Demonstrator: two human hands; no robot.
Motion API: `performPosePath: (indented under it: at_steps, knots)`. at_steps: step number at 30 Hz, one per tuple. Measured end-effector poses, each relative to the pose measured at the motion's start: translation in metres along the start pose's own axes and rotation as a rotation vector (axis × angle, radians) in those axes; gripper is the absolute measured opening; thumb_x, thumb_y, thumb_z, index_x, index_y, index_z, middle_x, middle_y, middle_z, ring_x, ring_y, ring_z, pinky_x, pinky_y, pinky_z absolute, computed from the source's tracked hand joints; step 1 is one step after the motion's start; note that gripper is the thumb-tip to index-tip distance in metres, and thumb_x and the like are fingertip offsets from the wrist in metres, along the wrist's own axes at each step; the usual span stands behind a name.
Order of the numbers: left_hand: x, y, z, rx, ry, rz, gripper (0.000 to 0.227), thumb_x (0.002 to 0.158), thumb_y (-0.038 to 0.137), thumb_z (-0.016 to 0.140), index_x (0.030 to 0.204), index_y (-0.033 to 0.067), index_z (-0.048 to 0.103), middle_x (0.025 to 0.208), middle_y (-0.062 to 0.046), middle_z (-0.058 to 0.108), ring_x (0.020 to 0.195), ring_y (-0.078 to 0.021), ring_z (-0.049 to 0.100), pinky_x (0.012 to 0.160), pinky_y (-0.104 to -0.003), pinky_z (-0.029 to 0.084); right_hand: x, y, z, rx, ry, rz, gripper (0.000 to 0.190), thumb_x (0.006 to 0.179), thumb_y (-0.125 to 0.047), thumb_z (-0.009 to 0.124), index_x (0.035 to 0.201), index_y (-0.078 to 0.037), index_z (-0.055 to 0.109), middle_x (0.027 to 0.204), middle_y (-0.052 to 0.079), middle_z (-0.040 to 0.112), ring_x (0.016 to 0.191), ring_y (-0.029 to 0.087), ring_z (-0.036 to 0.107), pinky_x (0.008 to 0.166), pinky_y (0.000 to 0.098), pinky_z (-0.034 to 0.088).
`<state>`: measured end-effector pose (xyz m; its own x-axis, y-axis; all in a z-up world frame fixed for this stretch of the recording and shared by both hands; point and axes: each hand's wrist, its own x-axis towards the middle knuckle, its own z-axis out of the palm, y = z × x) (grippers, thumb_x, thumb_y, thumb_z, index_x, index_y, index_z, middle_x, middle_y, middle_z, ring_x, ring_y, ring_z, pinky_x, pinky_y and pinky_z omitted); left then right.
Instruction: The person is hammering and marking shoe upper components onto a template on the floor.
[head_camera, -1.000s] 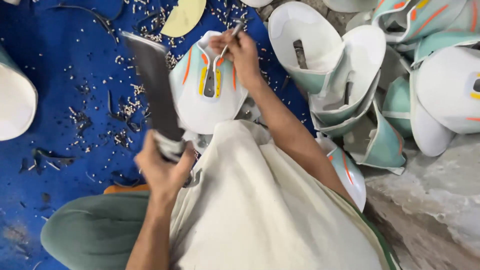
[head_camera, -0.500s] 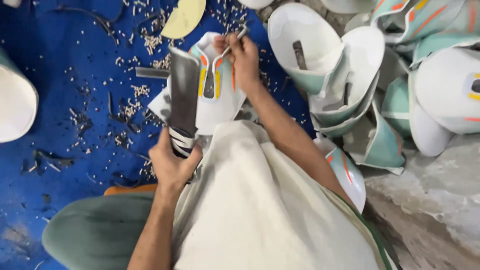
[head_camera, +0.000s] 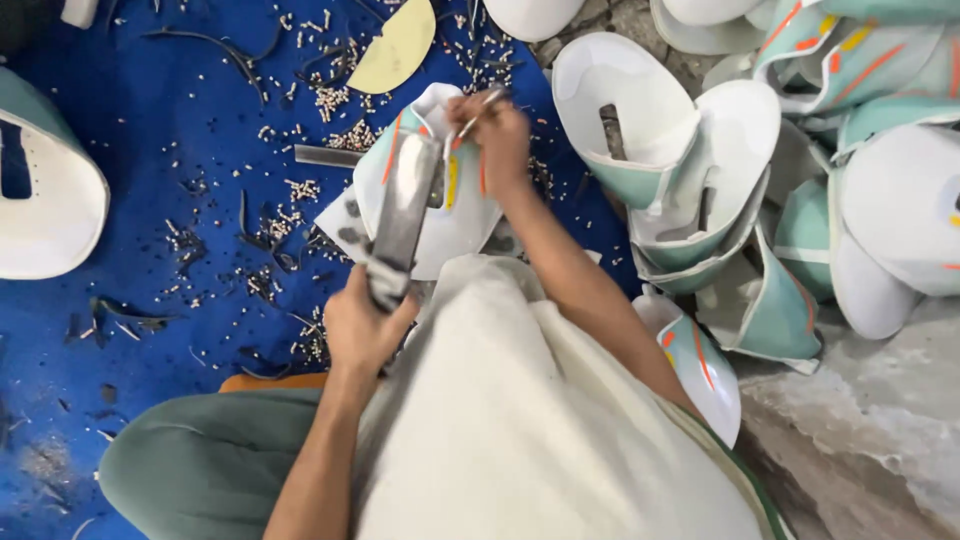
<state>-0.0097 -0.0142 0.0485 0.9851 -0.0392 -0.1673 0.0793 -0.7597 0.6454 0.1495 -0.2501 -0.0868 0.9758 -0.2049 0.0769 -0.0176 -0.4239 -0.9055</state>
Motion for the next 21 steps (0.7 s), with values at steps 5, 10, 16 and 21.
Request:
performPosePath:
  at_steps: [5, 10, 16, 21]
  knots:
    - [-0.037, 0.034, -0.059, -0.33, 0.167, 0.037, 0.041, 0.075, 0.02, 0.084, 0.102, -0.0014, 0.061, 0.079, -0.013, 0.071, 0.069, -0.0178, 0.071, 0.066, -0.032, 0.055, -0.005, -0.016, -0.012, 1.02, -0.091, 0.288, 0.016, 0.105, -0.013, 0.061, 0.108, 0.002, 0.066, 0.11, 0.015, 0.073, 0.102, 0.022, 0.072, 0.089, 0.034, 0.059]
    - [-0.071, 0.054, -0.097, -0.462, 0.257, 0.085, 0.047, 0.074, 0.019, 0.084, 0.109, 0.0003, 0.058, 0.083, -0.007, 0.065, 0.072, -0.0151, 0.06, 0.069, -0.029, 0.052, -0.035, -0.037, 0.031, 0.705, -0.55, 0.139, 0.008, 0.103, -0.005, 0.061, 0.101, 0.002, 0.061, 0.117, 0.017, 0.073, 0.106, 0.022, 0.074, 0.096, 0.0344, 0.061]
    - [-0.063, 0.079, -0.135, -0.789, 0.267, 0.4, 0.058, 0.071, 0.02, 0.089, 0.11, 0.009, 0.048, 0.091, -0.008, 0.061, 0.078, -0.0199, 0.064, 0.066, -0.03, 0.054, -0.045, -0.039, 0.035, 0.597, -0.545, 0.066, 0.008, 0.102, 0.001, 0.057, 0.095, 0.002, 0.06, 0.112, 0.015, 0.075, 0.105, 0.022, 0.076, 0.095, 0.0335, 0.062]
    - [-0.034, -0.012, -0.027, -0.474, 0.206, 0.231, 0.052, 0.074, 0.025, 0.084, 0.114, 0.004, 0.058, 0.089, -0.014, 0.068, 0.079, -0.0258, 0.07, 0.067, -0.036, 0.056, -0.06, -0.065, 0.019, 0.237, -0.533, -0.219, 0.017, 0.095, 0.001, 0.062, 0.111, 0.002, 0.068, 0.105, 0.012, 0.076, 0.098, 0.019, 0.074, 0.085, 0.0308, 0.058]
